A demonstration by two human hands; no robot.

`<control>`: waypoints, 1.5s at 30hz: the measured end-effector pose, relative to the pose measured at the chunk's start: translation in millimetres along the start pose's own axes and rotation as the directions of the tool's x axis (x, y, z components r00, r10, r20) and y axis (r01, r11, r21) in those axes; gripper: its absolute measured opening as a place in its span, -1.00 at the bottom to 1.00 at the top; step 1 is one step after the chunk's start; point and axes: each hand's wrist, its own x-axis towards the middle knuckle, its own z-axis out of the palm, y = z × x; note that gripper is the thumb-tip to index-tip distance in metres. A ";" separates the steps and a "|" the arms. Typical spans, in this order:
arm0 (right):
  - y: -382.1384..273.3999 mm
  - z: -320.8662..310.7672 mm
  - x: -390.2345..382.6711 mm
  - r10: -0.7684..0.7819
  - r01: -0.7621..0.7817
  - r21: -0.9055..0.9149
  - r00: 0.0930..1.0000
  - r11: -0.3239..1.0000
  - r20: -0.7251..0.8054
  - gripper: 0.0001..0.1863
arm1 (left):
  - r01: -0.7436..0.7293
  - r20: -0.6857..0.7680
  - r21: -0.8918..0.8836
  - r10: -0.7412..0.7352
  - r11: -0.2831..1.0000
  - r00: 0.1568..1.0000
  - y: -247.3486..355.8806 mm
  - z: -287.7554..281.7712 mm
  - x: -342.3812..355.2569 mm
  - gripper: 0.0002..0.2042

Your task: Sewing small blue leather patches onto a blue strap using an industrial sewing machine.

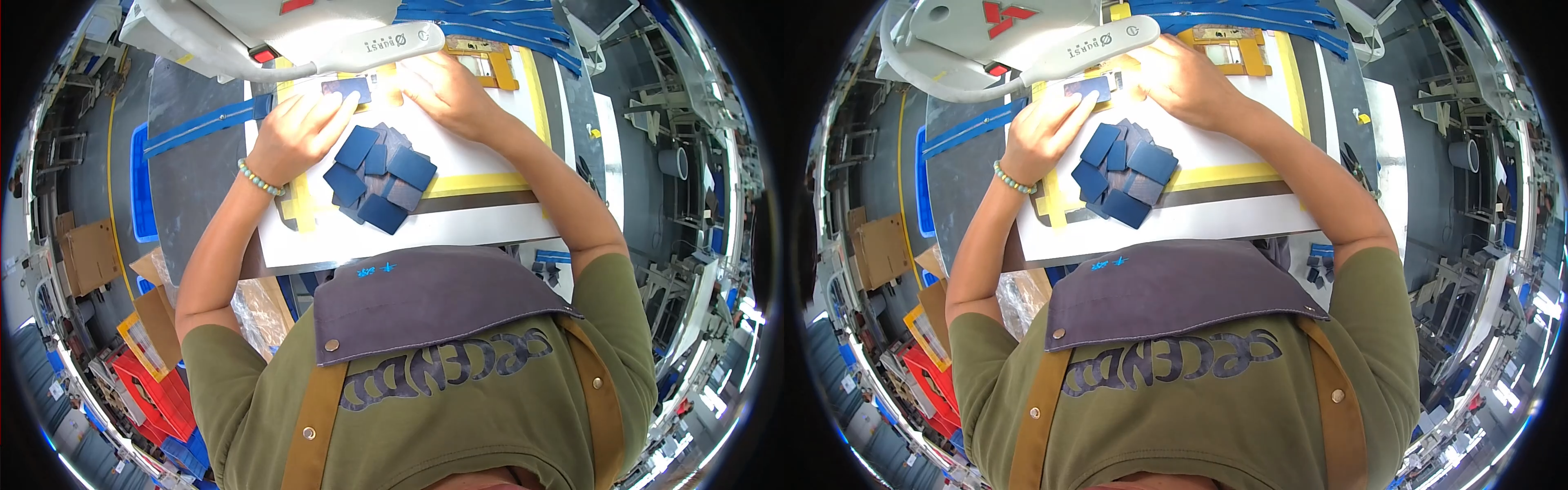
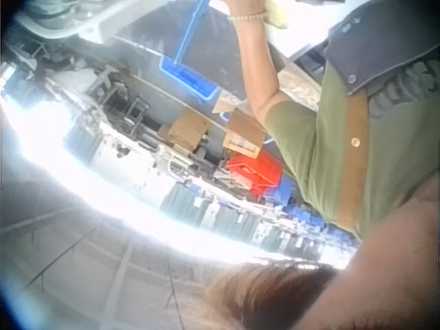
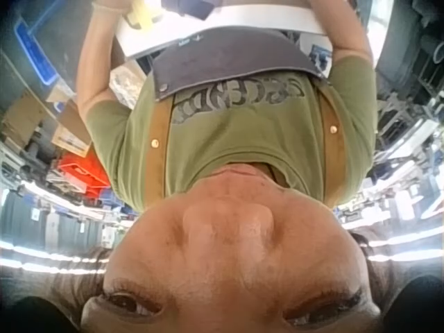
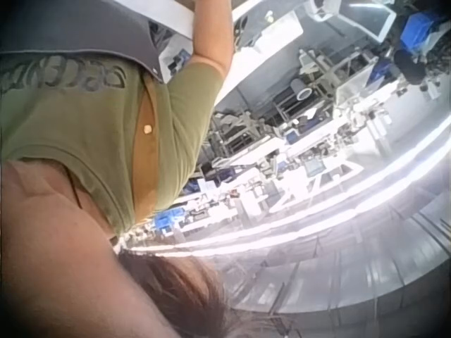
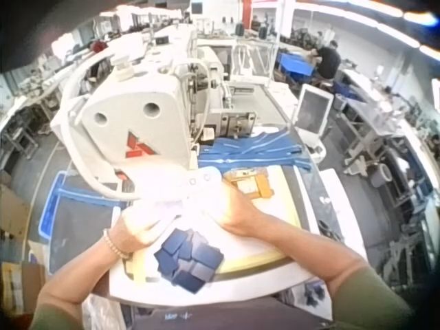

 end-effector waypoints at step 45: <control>9.2 0.0 -9.8 0.147 -0.162 0.205 0.986 0.965 0.085 -0.71 | -0.049 0.236 -0.046 0.058 0.998 0.970 -15.7 23.6 27.5 -0.75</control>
